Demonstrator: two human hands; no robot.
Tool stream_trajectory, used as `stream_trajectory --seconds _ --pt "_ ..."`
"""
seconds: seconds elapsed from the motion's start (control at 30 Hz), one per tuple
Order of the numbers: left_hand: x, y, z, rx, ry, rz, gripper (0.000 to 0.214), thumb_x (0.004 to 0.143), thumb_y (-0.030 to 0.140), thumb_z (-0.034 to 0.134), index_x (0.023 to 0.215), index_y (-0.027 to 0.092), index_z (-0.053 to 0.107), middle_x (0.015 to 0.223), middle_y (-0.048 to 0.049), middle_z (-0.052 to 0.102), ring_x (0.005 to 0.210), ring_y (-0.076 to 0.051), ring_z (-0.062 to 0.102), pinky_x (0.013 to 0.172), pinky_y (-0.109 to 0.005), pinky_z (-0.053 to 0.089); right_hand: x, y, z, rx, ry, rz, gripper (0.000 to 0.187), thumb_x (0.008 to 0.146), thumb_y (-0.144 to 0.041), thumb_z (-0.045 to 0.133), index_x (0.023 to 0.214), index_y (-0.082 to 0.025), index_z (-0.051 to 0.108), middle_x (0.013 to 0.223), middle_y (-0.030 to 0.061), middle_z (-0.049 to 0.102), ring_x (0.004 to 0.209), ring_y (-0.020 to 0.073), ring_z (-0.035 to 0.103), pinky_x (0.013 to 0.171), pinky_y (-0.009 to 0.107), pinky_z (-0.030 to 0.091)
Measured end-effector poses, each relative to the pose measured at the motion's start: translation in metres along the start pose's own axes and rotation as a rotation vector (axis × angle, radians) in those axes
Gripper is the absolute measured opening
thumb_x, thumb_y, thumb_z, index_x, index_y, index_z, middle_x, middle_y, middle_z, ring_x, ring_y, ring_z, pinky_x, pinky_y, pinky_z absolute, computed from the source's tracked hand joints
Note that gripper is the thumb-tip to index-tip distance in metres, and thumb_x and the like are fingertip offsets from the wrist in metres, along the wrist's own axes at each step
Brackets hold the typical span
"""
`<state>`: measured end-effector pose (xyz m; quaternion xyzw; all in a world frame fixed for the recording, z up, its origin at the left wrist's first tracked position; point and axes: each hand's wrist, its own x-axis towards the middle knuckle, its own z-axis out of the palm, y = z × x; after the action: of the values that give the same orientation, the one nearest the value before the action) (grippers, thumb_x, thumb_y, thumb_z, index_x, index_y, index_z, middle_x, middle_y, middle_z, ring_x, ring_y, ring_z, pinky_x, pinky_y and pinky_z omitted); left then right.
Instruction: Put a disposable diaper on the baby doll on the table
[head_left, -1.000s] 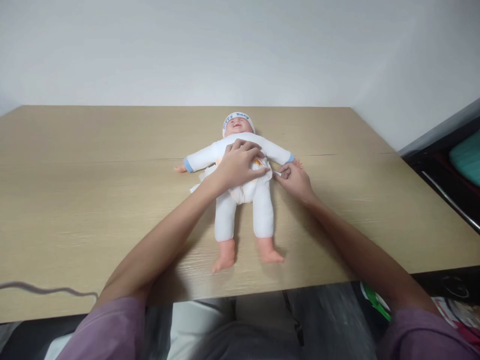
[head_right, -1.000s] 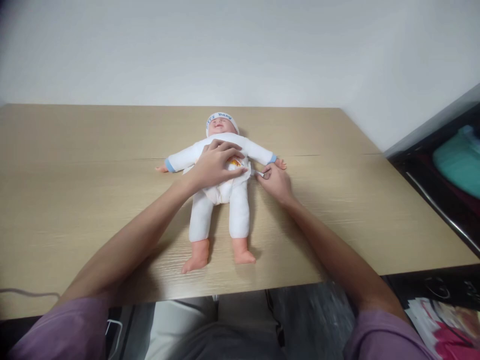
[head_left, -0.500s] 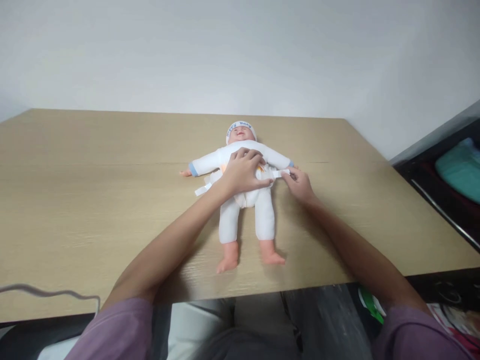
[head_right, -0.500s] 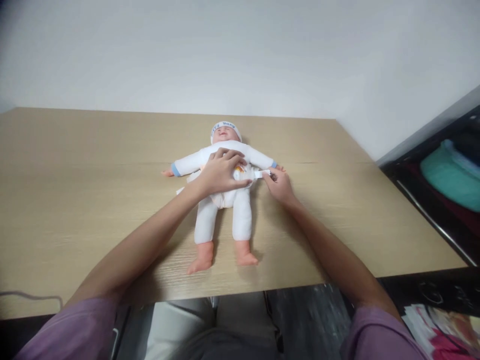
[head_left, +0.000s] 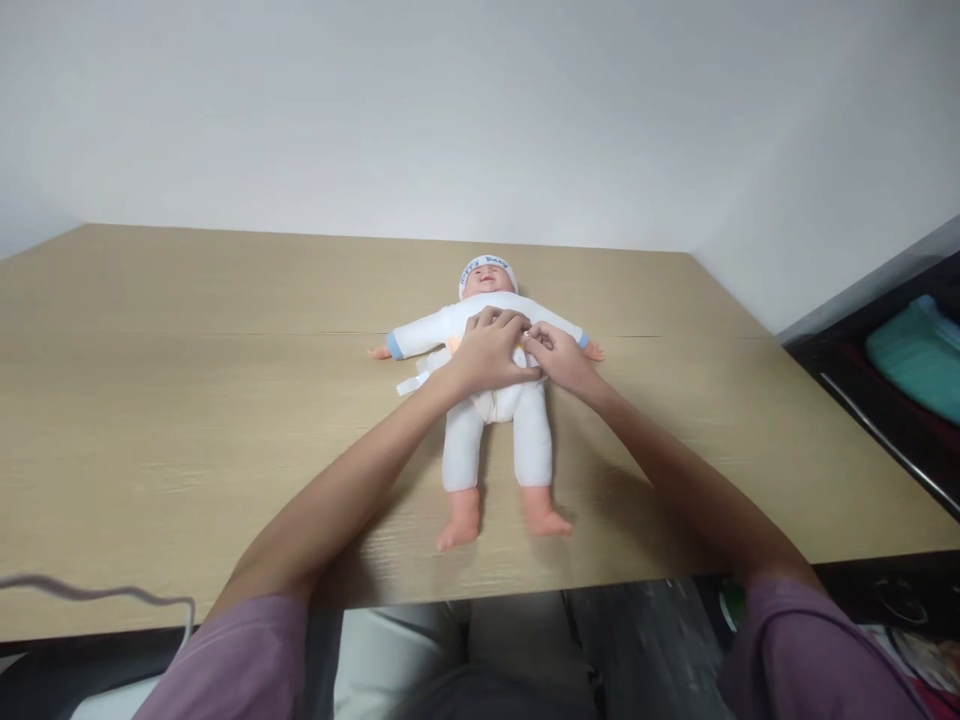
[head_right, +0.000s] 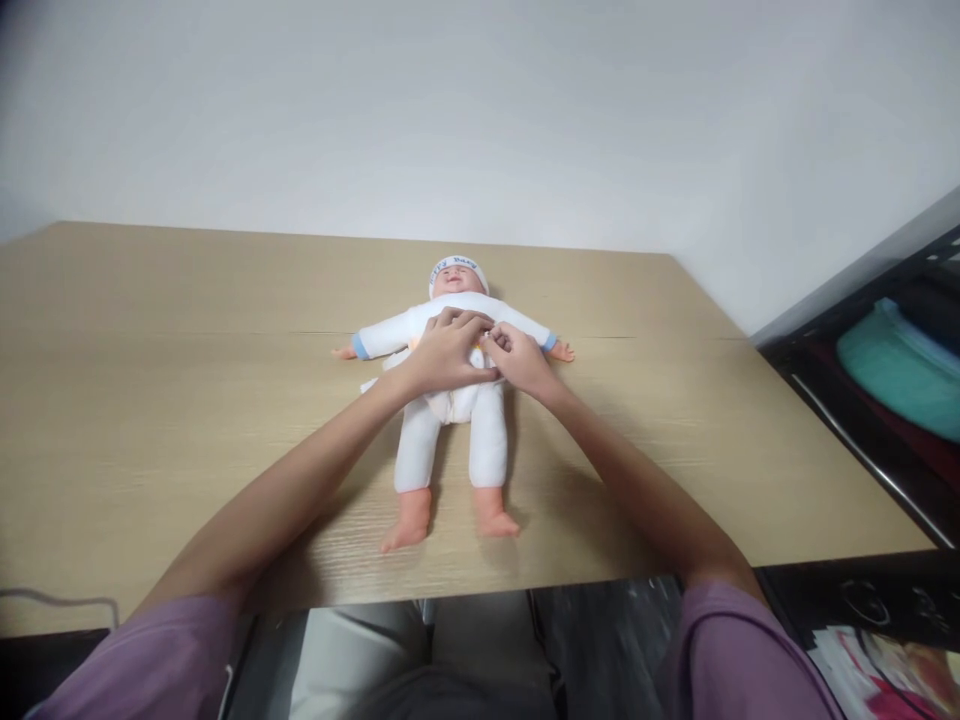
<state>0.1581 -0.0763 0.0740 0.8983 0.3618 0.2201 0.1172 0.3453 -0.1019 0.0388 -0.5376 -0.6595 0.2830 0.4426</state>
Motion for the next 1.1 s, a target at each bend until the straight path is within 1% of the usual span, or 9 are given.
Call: stream_trajectory --seconds 0.1,0.2,0.3,0.43,0.6,0.7,0.8,0.9,1.1 --pt "-0.001 -0.001 0.0 -0.034 0.004 0.014 0.057 0.088 0.054 0.082 0.133 0.023 0.067 0.147 -0.0097 0.071 0.139 -0.04 0.054 0.12 -0.058 0.042 -0.021 -0.005 -0.001 -0.085 0.092 -0.124 0.027 0.098 -0.053 0.066 0.102 -0.026 0.062 0.098 0.0051 0.069 0.093 0.0255 0.066 0.088 0.041 0.057" --pt "-0.002 -0.003 0.001 -0.054 0.002 0.01 0.057 0.09 0.058 0.08 0.133 0.024 0.067 0.148 -0.0113 0.071 0.141 -0.041 0.053 0.121 -0.059 0.042 -0.044 -0.008 -0.005 -0.172 0.136 -0.286 0.024 0.108 -0.047 0.057 0.116 -0.027 0.068 0.126 0.0127 0.075 0.125 0.0318 0.069 0.115 0.053 0.054" --pt "-0.001 -0.006 0.0 -0.067 -0.009 0.021 0.06 0.089 0.06 0.081 0.134 0.024 0.067 0.148 -0.0111 0.071 0.14 -0.04 0.053 0.121 -0.058 0.043 -0.058 -0.006 -0.008 -0.186 0.074 -0.344 0.031 0.113 -0.045 0.05 0.13 -0.029 0.07 0.149 0.0131 0.072 0.147 0.0329 0.063 0.129 0.058 0.046" --pt "-0.002 -0.01 -0.006 -0.112 -0.042 0.046 0.065 0.092 0.061 0.078 0.143 0.023 0.065 0.151 -0.0102 0.071 0.141 -0.04 0.054 0.122 -0.057 0.044 -0.063 0.006 -0.009 -0.171 0.002 -0.374 0.04 0.114 -0.048 0.051 0.147 -0.029 0.063 0.165 0.0134 0.063 0.157 0.0324 0.056 0.134 0.059 0.043" --pt "-0.031 -0.029 -0.01 -0.299 0.101 0.102 0.062 0.113 0.057 0.049 0.161 0.018 0.054 0.162 -0.0135 0.063 0.151 -0.031 0.057 0.133 -0.045 0.041 -0.062 0.021 -0.008 -0.126 -0.018 -0.42 0.058 0.115 -0.05 0.05 0.167 -0.026 0.045 0.169 0.0166 0.059 0.16 0.0311 0.054 0.136 0.059 0.041" --pt "-0.067 -0.058 -0.01 -0.262 0.164 0.057 0.061 0.118 0.052 0.034 0.167 0.02 0.049 0.175 -0.0143 0.052 0.164 -0.03 0.046 0.138 -0.048 0.034 -0.061 0.021 -0.007 -0.153 -0.009 -0.436 0.06 0.116 -0.048 0.048 0.171 -0.026 0.043 0.17 0.0149 0.059 0.161 0.0301 0.053 0.138 0.058 0.039" --pt "-0.102 -0.09 -0.013 -0.131 0.15 -0.033 0.058 0.115 0.053 0.039 0.162 0.022 0.053 0.17 -0.0151 0.056 0.16 -0.032 0.049 0.137 -0.051 0.034 -0.06 0.016 -0.007 -0.226 -0.016 -0.409 0.056 0.117 -0.047 0.043 0.168 -0.028 0.053 0.169 0.0119 0.061 0.16 0.0312 0.054 0.137 0.059 0.04" --pt "-0.123 -0.109 -0.016 -0.04 0.106 -0.144 0.052 0.111 0.054 0.046 0.151 0.023 0.059 0.157 -0.015 0.066 0.149 -0.034 0.055 0.133 -0.053 0.034 -0.058 0.011 -0.007 -0.24 -0.005 -0.408 0.052 0.117 -0.046 0.041 0.162 -0.029 0.062 0.165 0.01 0.065 0.157 0.0315 0.057 0.136 0.059 0.041" --pt "-0.125 -0.11 -0.013 0.074 0.069 -0.318 0.037 0.102 0.056 0.055 0.114 0.022 0.062 0.129 -0.0177 0.071 0.133 -0.039 0.057 0.121 -0.056 0.041 -0.056 -0.012 -0.01 -0.324 0.052 -0.406 0.045 0.116 -0.045 0.046 0.149 -0.028 0.071 0.156 0.0101 0.071 0.149 0.0348 0.061 0.131 0.058 0.044"
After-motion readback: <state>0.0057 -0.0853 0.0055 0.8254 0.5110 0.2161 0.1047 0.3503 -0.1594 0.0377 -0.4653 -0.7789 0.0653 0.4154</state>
